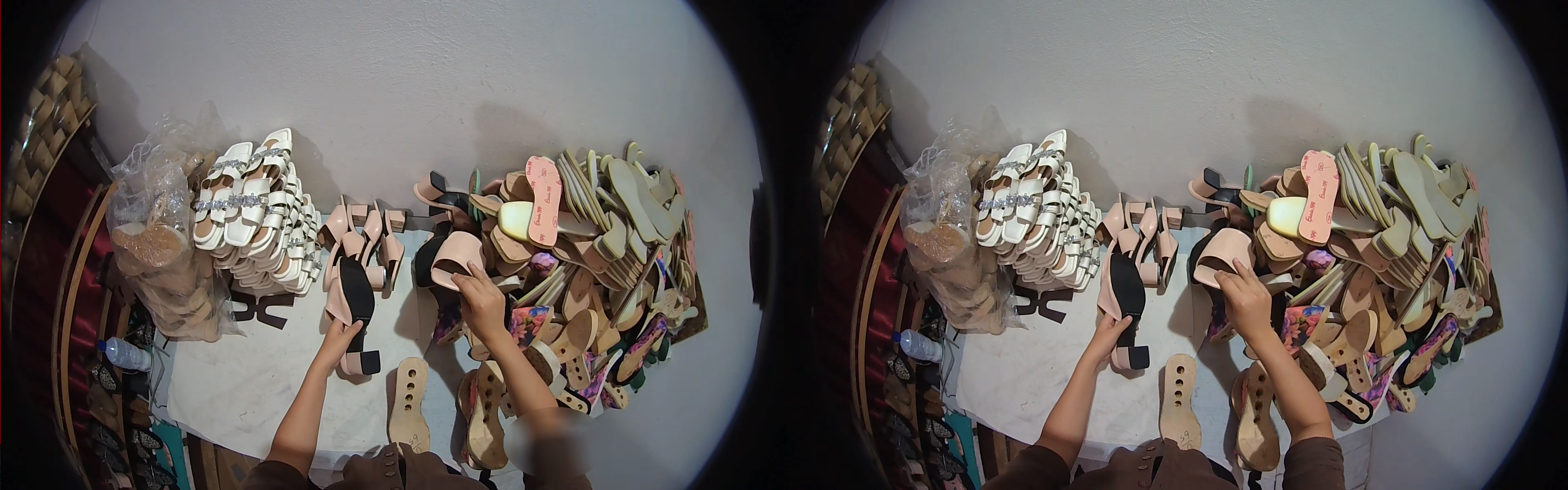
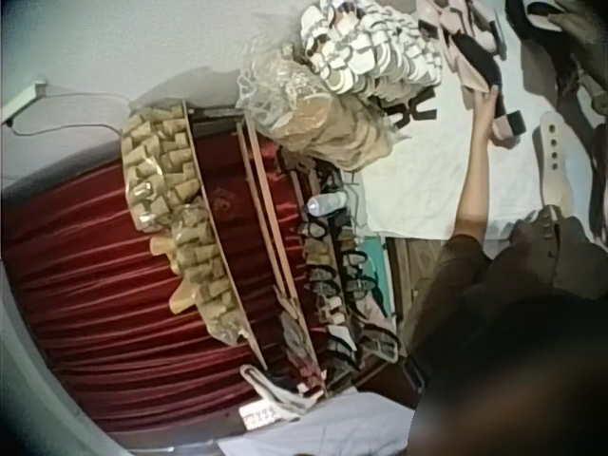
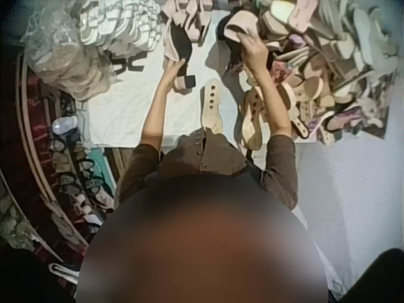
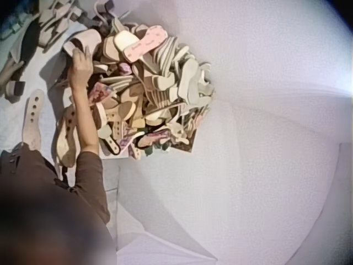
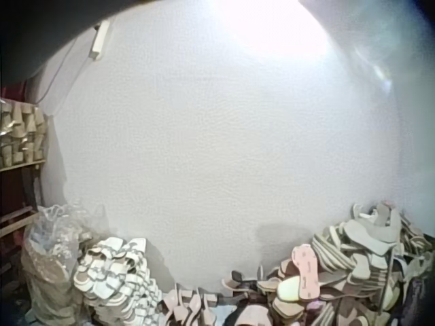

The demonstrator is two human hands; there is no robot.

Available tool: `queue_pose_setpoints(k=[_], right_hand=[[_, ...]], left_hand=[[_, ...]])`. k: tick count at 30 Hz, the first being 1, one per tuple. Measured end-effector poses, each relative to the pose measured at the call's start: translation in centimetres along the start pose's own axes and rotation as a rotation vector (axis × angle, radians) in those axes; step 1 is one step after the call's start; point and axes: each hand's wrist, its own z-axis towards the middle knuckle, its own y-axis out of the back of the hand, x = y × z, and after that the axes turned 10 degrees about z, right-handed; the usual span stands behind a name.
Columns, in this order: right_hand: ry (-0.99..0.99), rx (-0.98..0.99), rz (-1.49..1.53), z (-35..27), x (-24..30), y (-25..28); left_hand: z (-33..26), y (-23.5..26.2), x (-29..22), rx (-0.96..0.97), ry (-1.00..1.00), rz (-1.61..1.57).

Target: Sorting and matching shoe uppers with soles and finished sandals in a shoe manufacturing facility.

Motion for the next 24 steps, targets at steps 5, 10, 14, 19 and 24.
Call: queue_pose_setpoints(k=[5, 10, 14, 19, 24], right_hand=[[-0.238, -0.253, 0.729, 1.4, 1.1, 2.0], [-0.589, -0.524, 1.578, 3.0, 2.5, 2.1], [-0.602, -0.492, 1.731, 1.5, 3.4, -0.3], [-0.375, -0.351, 2.304, 0.9, 4.4, -5.3], [-0.58, -0.017, 2.533, -1.5, 3.6, -12.6]], left_hand=[[-0.6, 0.2, -1.3, 0.112, 0.144, -0.32], [-2.4, 1.3, -1.2, 0.171, 0.18, -0.459], [-4.1, 1.4, -1.0, 0.115, 0.16, -0.499], [-6.3, 4.2, 1.0, 0.149, 0.232, -0.522], [-8.1, 6.3, 1.1, 0.084, 0.238, -0.266]])
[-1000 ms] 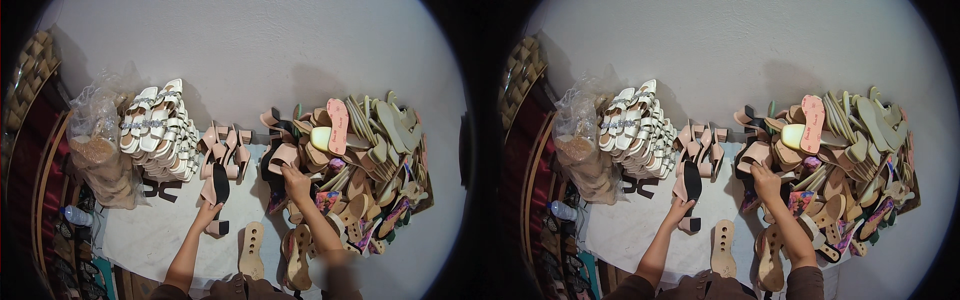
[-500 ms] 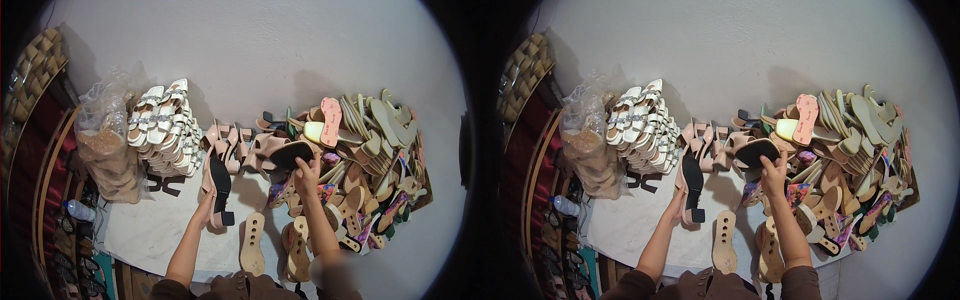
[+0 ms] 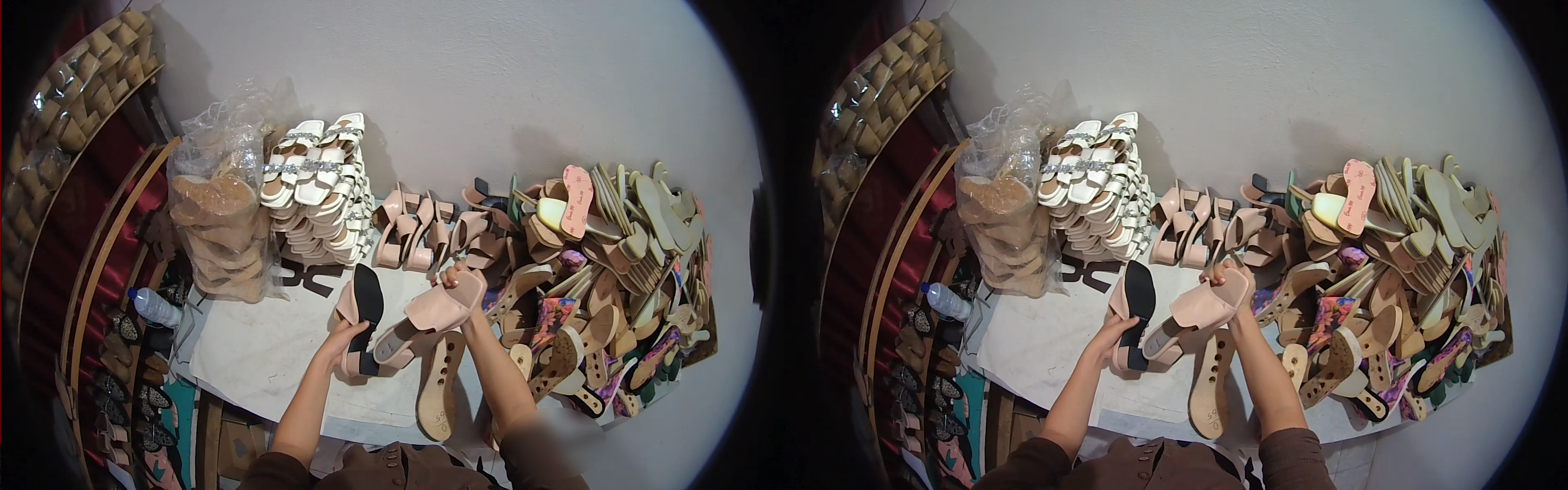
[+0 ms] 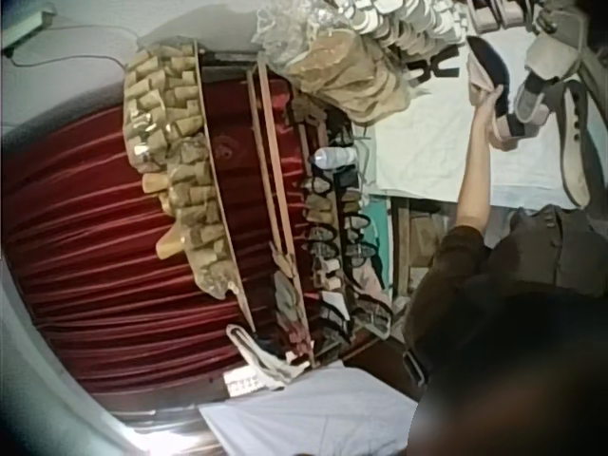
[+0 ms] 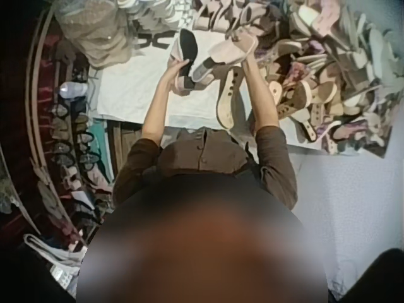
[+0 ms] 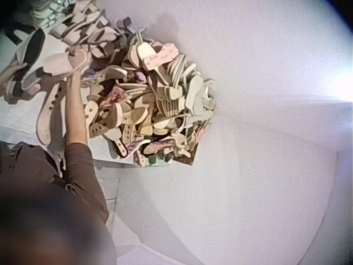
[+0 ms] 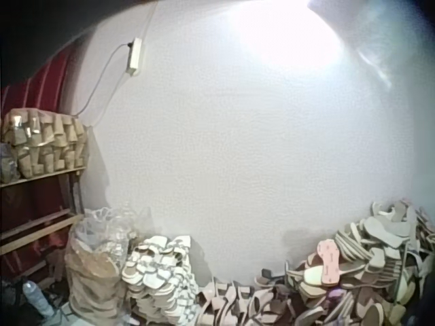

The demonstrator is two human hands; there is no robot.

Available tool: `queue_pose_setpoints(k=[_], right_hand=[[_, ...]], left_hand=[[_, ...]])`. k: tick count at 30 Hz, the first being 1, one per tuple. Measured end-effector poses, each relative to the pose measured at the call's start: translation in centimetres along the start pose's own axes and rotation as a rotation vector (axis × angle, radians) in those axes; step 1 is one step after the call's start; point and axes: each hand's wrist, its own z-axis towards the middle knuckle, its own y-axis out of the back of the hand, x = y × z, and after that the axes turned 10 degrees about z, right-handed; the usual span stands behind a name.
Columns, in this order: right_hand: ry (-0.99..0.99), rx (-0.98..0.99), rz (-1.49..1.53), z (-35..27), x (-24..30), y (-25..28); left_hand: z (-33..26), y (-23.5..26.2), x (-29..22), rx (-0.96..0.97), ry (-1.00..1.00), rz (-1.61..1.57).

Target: Sorting and matching shoe uppers with soles and finished sandals in a shoe manufacturing facility.

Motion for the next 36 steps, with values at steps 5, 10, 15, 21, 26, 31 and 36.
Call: queue_pose_setpoints(k=[5, 10, 15, 21, 26, 31, 36], right_hand=[[-0.234, -0.136, 0.085, 1.6, -4.4, 2.3], [-0.299, -0.402, -0.196, 1.8, -4.4, 1.6], [-0.839, -0.678, -0.965, 2.1, 1.6, -2.9], [-0.579, -0.578, -2.36, 0.8, -0.9, -2.0], [-0.059, 0.033, -2.573, -3.3, -10.2, -4.4], [-0.834, -0.218, -2.685, -1.2, -10.7, -3.6], [-0.89, -0.27, -2.322, 0.2, -9.0, -3.5]], left_hand=[[-1.1, 3.7, 2.5, -0.114, -0.007, 0.161], [-2.4, 4.7, 1.8, -0.164, 0.001, 0.341], [-2.1, 4.7, 2.4, -0.2, -0.05, 0.306], [-0.1, 5.1, 3.0, -0.197, -0.111, 0.45], [-0.6, 5.1, 2.7, -0.301, -0.123, 0.592], [-0.6, 4.7, 2.5, -0.264, -0.144, 0.514], [-0.8, 5.2, 2.5, -0.189, -0.15, 0.325]])
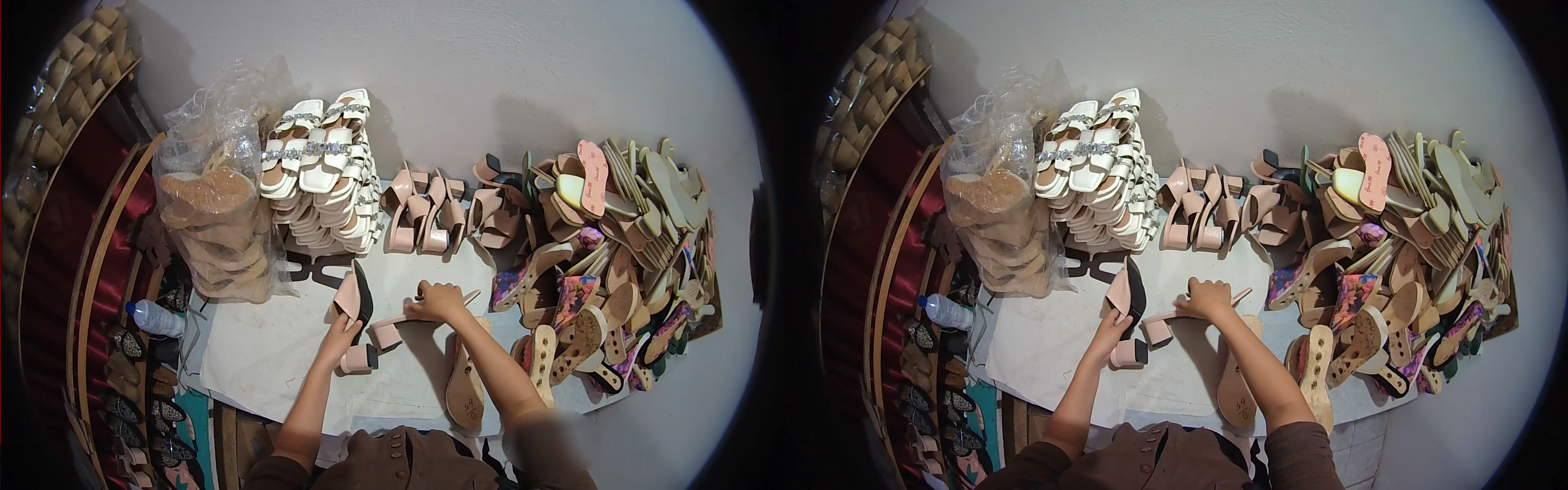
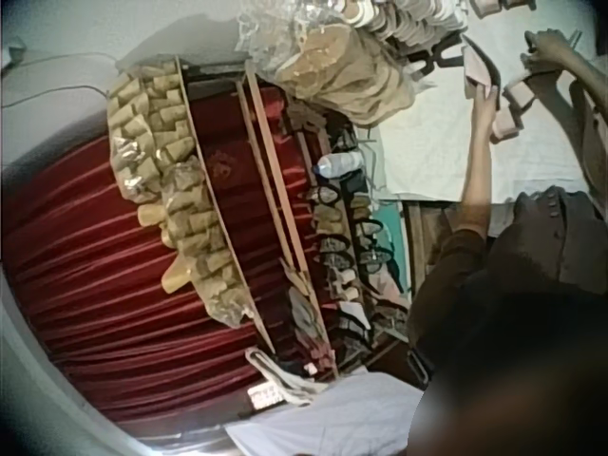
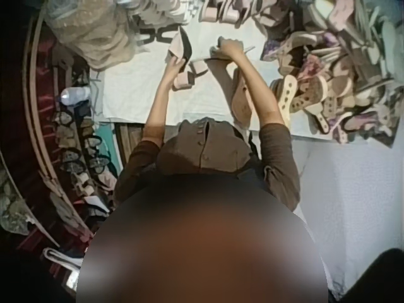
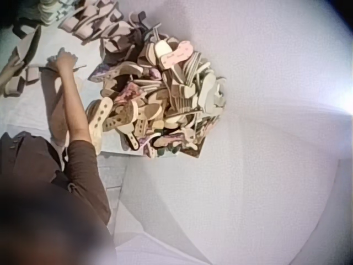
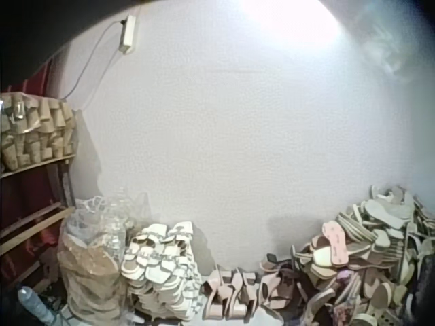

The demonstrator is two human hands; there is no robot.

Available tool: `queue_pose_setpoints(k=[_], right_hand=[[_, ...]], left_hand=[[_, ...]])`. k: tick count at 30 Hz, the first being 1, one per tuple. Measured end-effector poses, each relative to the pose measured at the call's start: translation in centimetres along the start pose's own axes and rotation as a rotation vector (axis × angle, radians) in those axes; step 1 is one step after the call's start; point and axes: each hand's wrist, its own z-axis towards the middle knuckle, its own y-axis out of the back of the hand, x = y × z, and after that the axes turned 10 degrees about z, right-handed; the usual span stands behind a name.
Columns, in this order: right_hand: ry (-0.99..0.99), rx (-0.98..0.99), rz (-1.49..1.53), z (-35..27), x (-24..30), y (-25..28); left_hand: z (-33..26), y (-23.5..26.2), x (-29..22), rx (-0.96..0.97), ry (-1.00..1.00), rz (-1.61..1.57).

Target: Sorting and matching shoe uppers with soles and finished sandals in a shoe manufacturing facility.

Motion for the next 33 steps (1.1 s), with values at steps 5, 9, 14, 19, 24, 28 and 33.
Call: queue_pose_setpoints(k=[5, 9, 14, 19, 24, 28, 33], right_hand=[[-0.097, -0.159, -0.047, 0.2, -0.6, -1.4], [0.464, -0.326, 0.082, -2.9, 0.0, 0.0], [0.489, -0.733, 0.396, -3.9, -1.4, -2.5], [0.352, -0.663, 0.528, -4.5, -4.3, -3.1], [0.521, -0.495, 1.462, -3.8, -2.9, -3.7], [0.405, -0.548, 1.589, -3.2, 0.7, -6.6], [0.095, -0.508, 1.518, -1.1, -0.1, -9.5]], left_hand=[[-0.1, 0.1, -0.6, 0.004, 0.001, 0.004], [0.1, 0.8, 0.4, 0.037, 0.057, -0.069], [0.3, 0.8, 1.0, 0.04, 0.045, -0.09], [-0.7, -0.2, -1.1, 0.109, 0.038, -0.074], [-0.1, -0.4, -0.7, 0.171, 0.057, -0.105], [-0.3, -2.2, -1.2, 0.152, 0.003, -0.225], [-0.8, -3.0, -0.9, 0.09, -0.11, 0.02]])
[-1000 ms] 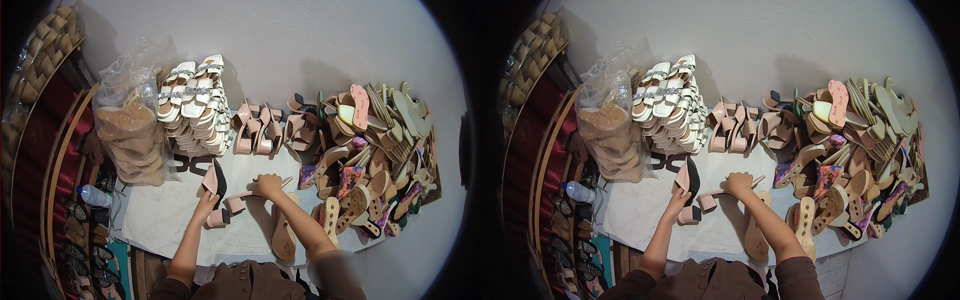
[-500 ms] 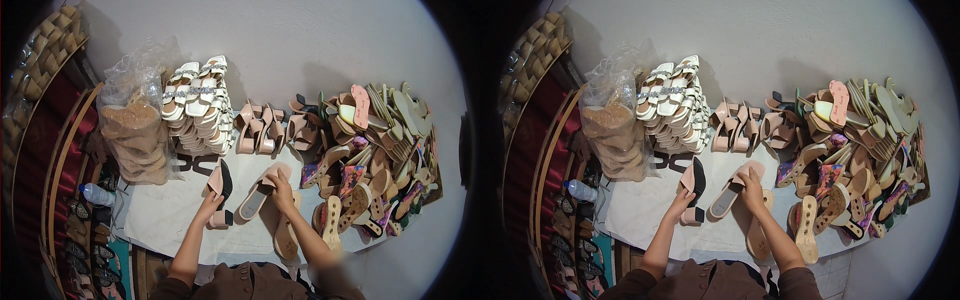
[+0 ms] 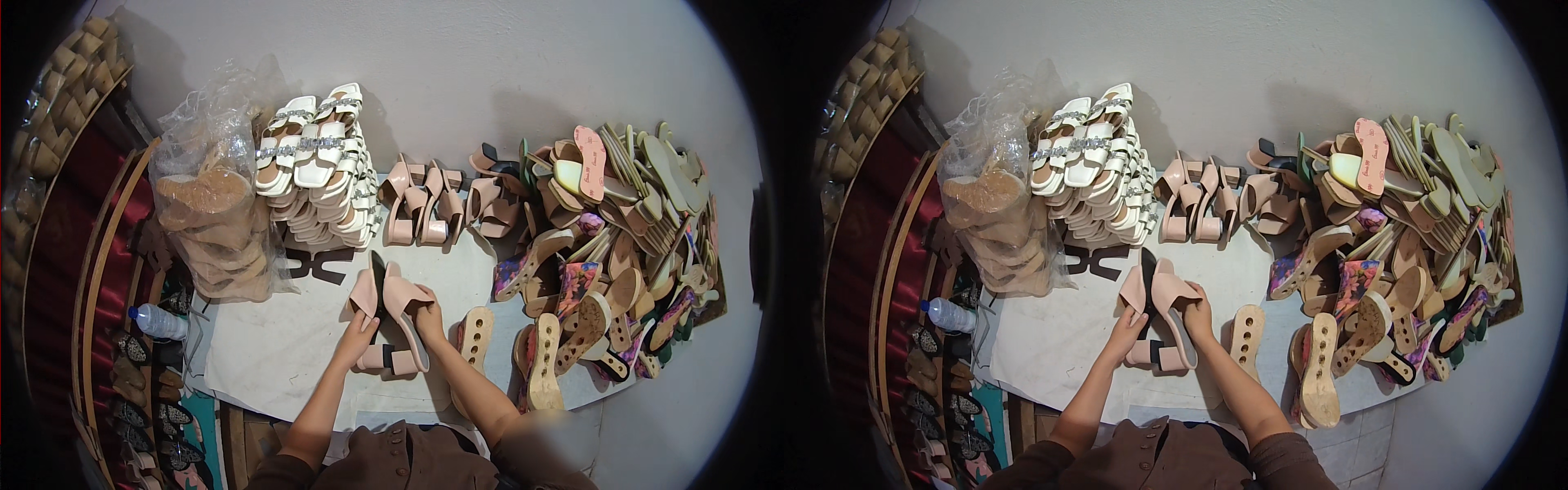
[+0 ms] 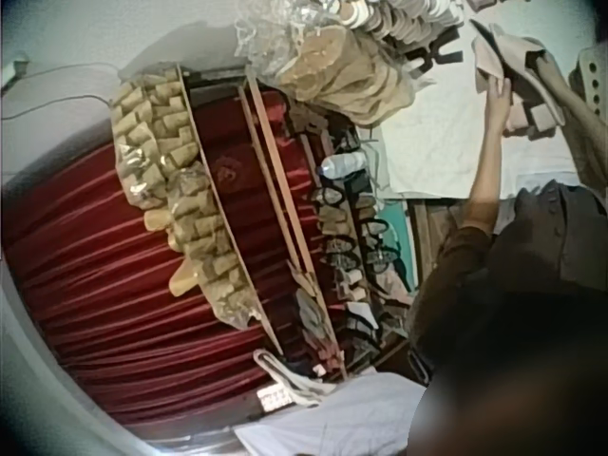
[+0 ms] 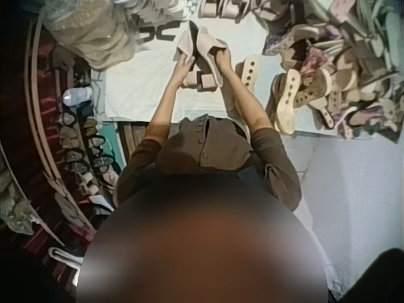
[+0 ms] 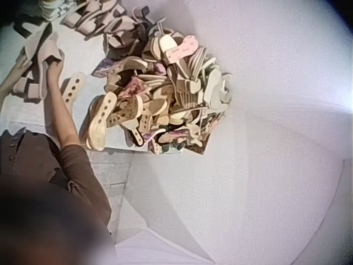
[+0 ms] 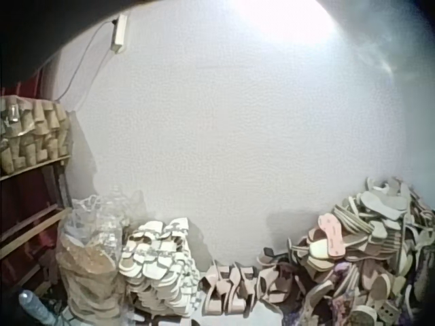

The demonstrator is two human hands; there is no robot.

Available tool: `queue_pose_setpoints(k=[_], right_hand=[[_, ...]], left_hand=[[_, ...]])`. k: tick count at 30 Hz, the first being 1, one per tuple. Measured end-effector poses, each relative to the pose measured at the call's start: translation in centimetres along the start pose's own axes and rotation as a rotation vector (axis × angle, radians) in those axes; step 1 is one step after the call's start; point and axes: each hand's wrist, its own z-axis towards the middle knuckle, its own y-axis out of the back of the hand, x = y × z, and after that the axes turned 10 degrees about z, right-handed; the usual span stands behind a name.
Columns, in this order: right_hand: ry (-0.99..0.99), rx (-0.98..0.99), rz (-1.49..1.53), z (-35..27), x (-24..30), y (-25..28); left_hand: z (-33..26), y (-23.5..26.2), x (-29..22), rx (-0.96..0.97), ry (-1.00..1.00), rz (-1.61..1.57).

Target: Sorting and matching shoe uppers with soles and finished sandals in a shoe manufacturing facility.

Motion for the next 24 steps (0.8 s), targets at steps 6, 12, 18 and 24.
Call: queue_pose_setpoints(k=[6, 12, 18, 24], right_hand=[[-0.097, -0.029, -0.64, 0.5, -1.9, 2.6], [-0.255, 0.165, -0.23, -3.7, 1.7, 2.8], [-0.058, 0.21, -0.454, -4.9, 1.0, 2.8], [-0.012, 0.184, -0.452, -3.8, 1.0, 2.5]], left_hand=[[-1.0, -1.7, 0.9, -0.103, 0.097, 0.31], [-1.6, -3.8, 3.7, -0.221, -0.074, 0.491], [-1.2, -3.9, 4.0, -0.202, 0.026, 0.433], [0.3, -3.3, 3.1, -0.155, -0.037, 0.233]])
